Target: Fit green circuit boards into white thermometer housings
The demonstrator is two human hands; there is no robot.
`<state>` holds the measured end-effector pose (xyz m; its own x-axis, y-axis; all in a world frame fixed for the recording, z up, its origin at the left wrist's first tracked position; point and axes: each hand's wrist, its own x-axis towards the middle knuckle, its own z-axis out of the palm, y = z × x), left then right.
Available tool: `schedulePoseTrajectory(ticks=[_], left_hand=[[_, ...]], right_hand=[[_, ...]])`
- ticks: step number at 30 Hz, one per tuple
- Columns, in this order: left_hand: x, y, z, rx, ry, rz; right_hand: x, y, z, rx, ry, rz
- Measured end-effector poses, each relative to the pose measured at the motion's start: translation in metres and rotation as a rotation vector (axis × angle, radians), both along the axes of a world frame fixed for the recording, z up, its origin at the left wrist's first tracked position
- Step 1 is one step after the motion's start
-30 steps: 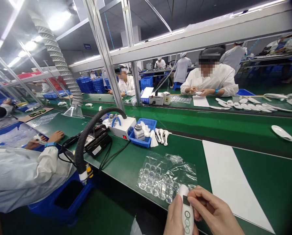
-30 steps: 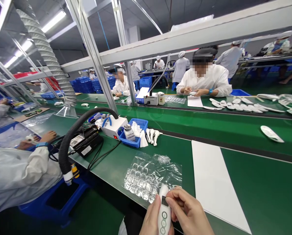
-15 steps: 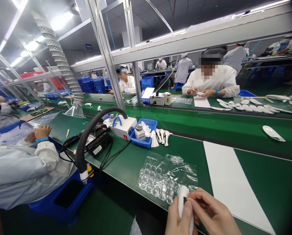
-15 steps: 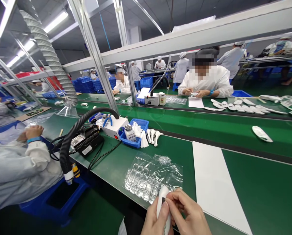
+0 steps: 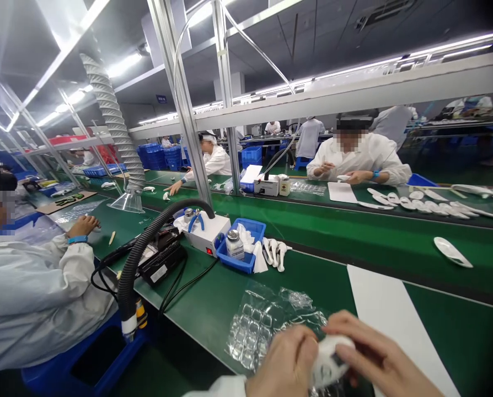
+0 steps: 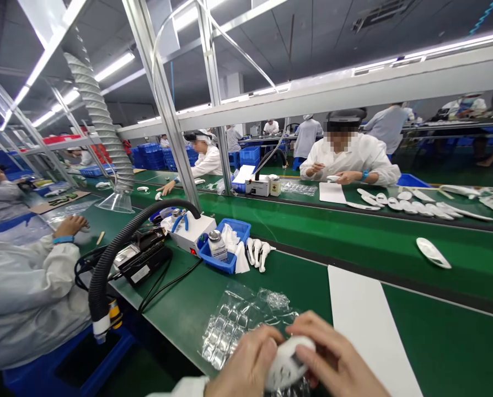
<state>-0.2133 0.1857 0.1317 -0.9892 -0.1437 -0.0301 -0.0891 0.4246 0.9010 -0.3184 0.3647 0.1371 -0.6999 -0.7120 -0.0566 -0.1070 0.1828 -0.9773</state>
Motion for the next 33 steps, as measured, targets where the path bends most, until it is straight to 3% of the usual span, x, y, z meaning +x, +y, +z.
schedulePoseTrajectory(ticks=[2,3,4,7,9,11,16,20,26,33], left_hand=[[-0.039,-0.026,0.007,-0.415,0.213,0.045],[-0.06,-0.038,0.008,-0.504,0.233,0.075],[-0.081,-0.048,0.006,-0.555,0.249,0.088],[-0.136,-0.063,-0.007,-0.671,0.264,0.106],[-0.161,-0.062,-0.019,-0.715,0.256,0.092],[-0.174,-0.053,-0.031,-0.731,0.244,0.069],[-0.176,-0.028,-0.048,-0.66,0.195,-0.019],[-0.181,-0.022,-0.051,-0.477,0.145,-0.04],[-0.181,-0.023,-0.046,-0.165,0.14,0.007],[-0.155,-0.023,-0.035,-0.082,0.189,-0.014]], right_hand=[[-0.056,0.002,-0.007,-0.057,0.049,-0.219],[-0.088,0.001,-0.012,-0.052,0.054,-0.343],[-0.12,0.0,-0.016,-0.038,0.056,-0.464],[-0.204,-0.006,-0.029,-0.029,0.114,-0.618],[-0.238,-0.008,-0.037,0.013,0.169,-0.685],[-0.252,-0.007,-0.045,0.066,0.229,-0.707],[-0.235,-0.008,-0.061,0.116,0.342,-0.568],[-0.208,-0.02,-0.065,0.077,0.326,-0.367],[-0.17,-0.045,-0.052,-0.062,0.297,-0.197],[-0.144,-0.056,-0.037,-0.055,0.392,-0.177]])
